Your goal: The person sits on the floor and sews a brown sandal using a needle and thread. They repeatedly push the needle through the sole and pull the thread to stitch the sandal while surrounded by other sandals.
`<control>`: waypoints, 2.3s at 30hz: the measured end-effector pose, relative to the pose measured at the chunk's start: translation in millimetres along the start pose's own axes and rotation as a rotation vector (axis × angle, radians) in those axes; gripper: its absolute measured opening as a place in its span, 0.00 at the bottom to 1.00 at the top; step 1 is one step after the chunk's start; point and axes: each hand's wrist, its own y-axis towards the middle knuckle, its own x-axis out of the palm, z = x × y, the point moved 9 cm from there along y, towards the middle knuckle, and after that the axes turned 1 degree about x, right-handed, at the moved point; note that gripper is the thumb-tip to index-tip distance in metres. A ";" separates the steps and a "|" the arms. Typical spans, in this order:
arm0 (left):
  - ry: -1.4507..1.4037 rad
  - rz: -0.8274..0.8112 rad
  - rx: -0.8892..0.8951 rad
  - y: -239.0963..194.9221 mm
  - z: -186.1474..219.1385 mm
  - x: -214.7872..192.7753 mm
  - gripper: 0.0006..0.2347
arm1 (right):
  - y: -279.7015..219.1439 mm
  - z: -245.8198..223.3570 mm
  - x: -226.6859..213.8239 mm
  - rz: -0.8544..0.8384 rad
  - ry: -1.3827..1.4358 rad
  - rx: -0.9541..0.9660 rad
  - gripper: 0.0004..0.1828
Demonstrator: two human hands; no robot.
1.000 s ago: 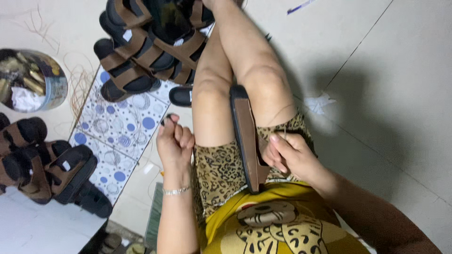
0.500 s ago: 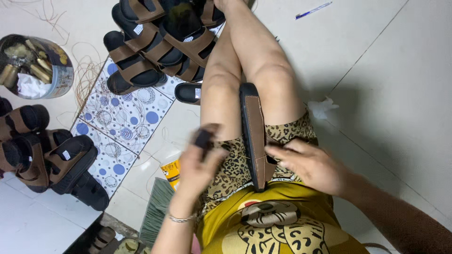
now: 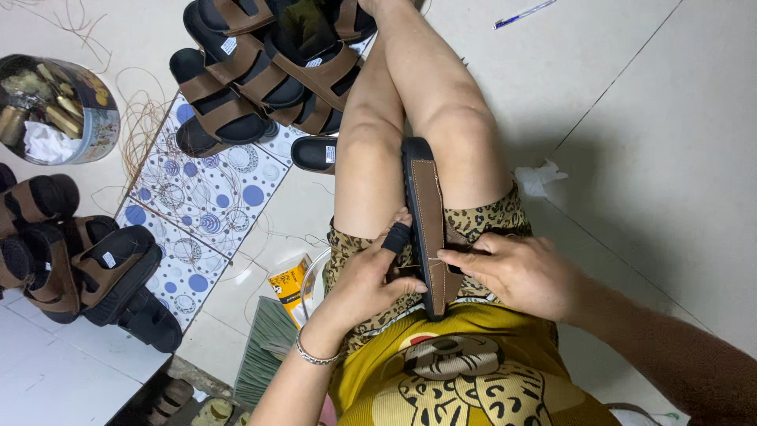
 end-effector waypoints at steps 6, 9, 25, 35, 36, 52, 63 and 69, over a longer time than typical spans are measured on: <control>0.019 0.049 0.090 -1.2 -9.7 7.9 0.41 | 5.4 -24.0 -10.3 -0.146 -0.269 -0.007 0.21; 0.056 0.111 0.166 -2.5 -15.6 13.8 0.40 | 1.7 -19.5 3.5 -0.205 -0.477 0.039 0.23; 0.173 0.205 0.234 -0.4 -31.3 21.0 0.37 | 40.9 -26.5 28.1 -0.298 -0.257 0.096 0.18; -0.794 0.183 0.152 -29.7 -62.4 26.5 0.07 | 18.3 0.5 21.7 -0.098 0.070 0.093 0.23; -1.295 0.087 0.224 -31.9 -56.9 28.9 0.06 | 17.1 2.2 22.3 -0.069 0.060 0.075 0.23; -0.345 0.220 -0.257 -24.3 -54.2 10.4 0.19 | -51.7 93.9 -14.2 -0.416 0.167 0.631 0.31; 0.558 0.191 0.487 -41.8 50.5 27.6 0.06 | 5.4 54.4 21.6 0.232 0.987 0.101 0.07; 1.097 0.220 0.309 2.5 37.7 107.1 0.09 | 12.2 63.1 33.4 0.265 1.208 0.187 0.15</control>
